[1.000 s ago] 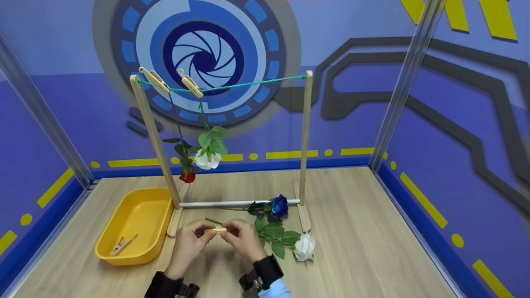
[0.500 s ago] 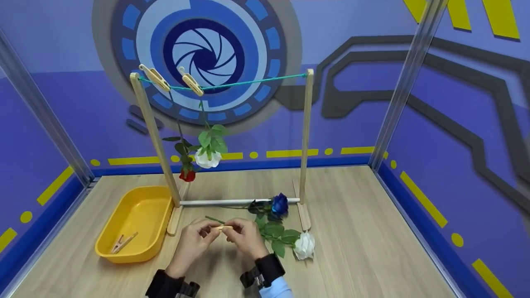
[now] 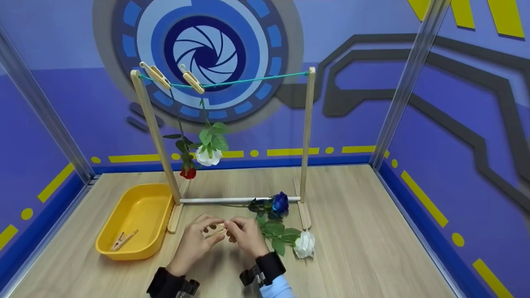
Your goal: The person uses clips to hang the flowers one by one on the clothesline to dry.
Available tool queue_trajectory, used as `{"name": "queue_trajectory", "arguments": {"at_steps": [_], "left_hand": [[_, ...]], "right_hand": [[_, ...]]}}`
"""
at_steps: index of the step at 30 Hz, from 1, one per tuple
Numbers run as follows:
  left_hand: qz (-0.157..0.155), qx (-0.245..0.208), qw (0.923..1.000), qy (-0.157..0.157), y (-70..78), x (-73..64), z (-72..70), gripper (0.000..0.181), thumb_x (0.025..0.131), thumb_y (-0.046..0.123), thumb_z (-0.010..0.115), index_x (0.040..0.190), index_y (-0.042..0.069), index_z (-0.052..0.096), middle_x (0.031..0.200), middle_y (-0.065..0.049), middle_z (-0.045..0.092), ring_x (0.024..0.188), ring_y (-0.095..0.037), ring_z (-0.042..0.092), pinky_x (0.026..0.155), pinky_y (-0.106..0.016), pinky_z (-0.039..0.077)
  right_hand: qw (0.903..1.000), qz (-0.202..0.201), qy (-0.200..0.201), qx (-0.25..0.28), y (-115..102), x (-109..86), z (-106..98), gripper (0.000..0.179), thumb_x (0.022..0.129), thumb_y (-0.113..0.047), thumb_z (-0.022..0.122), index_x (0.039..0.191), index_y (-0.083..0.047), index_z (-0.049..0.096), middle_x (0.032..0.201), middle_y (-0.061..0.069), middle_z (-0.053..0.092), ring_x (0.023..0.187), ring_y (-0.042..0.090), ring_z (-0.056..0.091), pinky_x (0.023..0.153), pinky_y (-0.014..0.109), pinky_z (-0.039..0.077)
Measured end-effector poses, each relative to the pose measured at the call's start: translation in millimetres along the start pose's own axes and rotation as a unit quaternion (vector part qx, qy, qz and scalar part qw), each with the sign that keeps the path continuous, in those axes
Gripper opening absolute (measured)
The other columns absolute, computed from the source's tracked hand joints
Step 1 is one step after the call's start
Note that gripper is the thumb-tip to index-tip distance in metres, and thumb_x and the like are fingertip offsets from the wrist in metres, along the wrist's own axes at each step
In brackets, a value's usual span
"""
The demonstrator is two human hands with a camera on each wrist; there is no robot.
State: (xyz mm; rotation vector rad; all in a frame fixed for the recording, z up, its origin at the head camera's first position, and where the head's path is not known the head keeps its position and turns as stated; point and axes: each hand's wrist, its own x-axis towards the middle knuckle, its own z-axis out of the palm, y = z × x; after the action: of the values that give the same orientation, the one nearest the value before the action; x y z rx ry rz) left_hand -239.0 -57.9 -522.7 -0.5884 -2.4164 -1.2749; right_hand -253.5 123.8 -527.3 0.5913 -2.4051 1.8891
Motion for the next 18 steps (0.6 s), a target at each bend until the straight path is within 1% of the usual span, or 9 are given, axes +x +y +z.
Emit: {"name": "queue_trajectory", "arguments": {"at_steps": [4,6,10,11,15,18], "left_hand": [[-0.003,0.023,0.9997,0.006,-1.0,0.2,-0.3,0.039,0.076,-0.002,0.088,0.112,0.008,0.076,0.104,-0.002,0.071,0.091,-0.021,0.067,0.075,-0.033,0.054],[-0.002,0.027,0.9996,0.011,-1.7,0.4,-1.3,0.039,0.076,-0.001,0.088,0.112,0.007,0.075,0.104,-0.003,0.071,0.09,-0.022,0.068,0.074,-0.032,0.054],[0.002,0.03,0.9994,0.02,-3.4,0.5,-2.9,0.039,0.077,0.0,0.089,0.112,0.006,0.074,0.104,-0.004,0.071,0.089,-0.023,0.069,0.075,-0.033,0.054],[0.006,0.03,0.9993,0.023,-3.7,0.3,-3.1,0.037,0.077,0.0,0.088,0.111,0.006,0.074,0.104,-0.004,0.071,0.089,-0.024,0.069,0.075,-0.033,0.054],[0.024,0.033,0.9982,0.044,-4.3,0.0,-2.2,0.023,0.082,-0.002,0.084,0.101,0.007,0.075,0.096,-0.002,0.07,0.083,-0.024,0.068,0.071,-0.031,0.055],[0.04,0.027,0.9976,0.05,-4.3,0.3,-1.7,0.016,0.084,-0.004,0.079,0.096,0.007,0.076,0.091,-0.002,0.069,0.078,-0.024,0.067,0.067,-0.032,0.056]], "right_hand": [[1.0,0.001,0.005,0.004,11.5,1.2,-1.3,0.025,0.107,-0.01,0.055,0.095,0.005,0.072,0.077,0.018,0.066,0.064,0.009,0.06,0.062,0.026,0.054],[1.0,0.001,0.006,0.008,12.2,0.6,-2.4,0.025,0.107,-0.011,0.056,0.095,0.004,0.072,0.076,0.015,0.066,0.064,0.009,0.06,0.062,0.026,0.054],[0.9998,0.009,0.011,0.015,11.7,0.4,-4.0,0.027,0.107,-0.016,0.058,0.093,0.003,0.071,0.076,0.011,0.065,0.064,0.009,0.061,0.063,0.026,0.054],[0.9998,0.008,0.012,0.015,11.5,0.4,-4.1,0.027,0.106,-0.017,0.058,0.094,0.003,0.072,0.077,0.012,0.066,0.065,0.009,0.061,0.064,0.026,0.053],[0.9995,-0.009,0.016,0.024,11.1,0.6,-4.6,0.024,0.105,-0.016,0.06,0.1,0.003,0.073,0.081,0.018,0.068,0.066,0.009,0.062,0.065,0.026,0.055],[0.9989,-0.018,0.014,0.041,10.4,1.1,-4.7,0.023,0.105,-0.014,0.061,0.103,0.005,0.073,0.083,0.022,0.068,0.065,0.009,0.063,0.064,0.027,0.056]]}}
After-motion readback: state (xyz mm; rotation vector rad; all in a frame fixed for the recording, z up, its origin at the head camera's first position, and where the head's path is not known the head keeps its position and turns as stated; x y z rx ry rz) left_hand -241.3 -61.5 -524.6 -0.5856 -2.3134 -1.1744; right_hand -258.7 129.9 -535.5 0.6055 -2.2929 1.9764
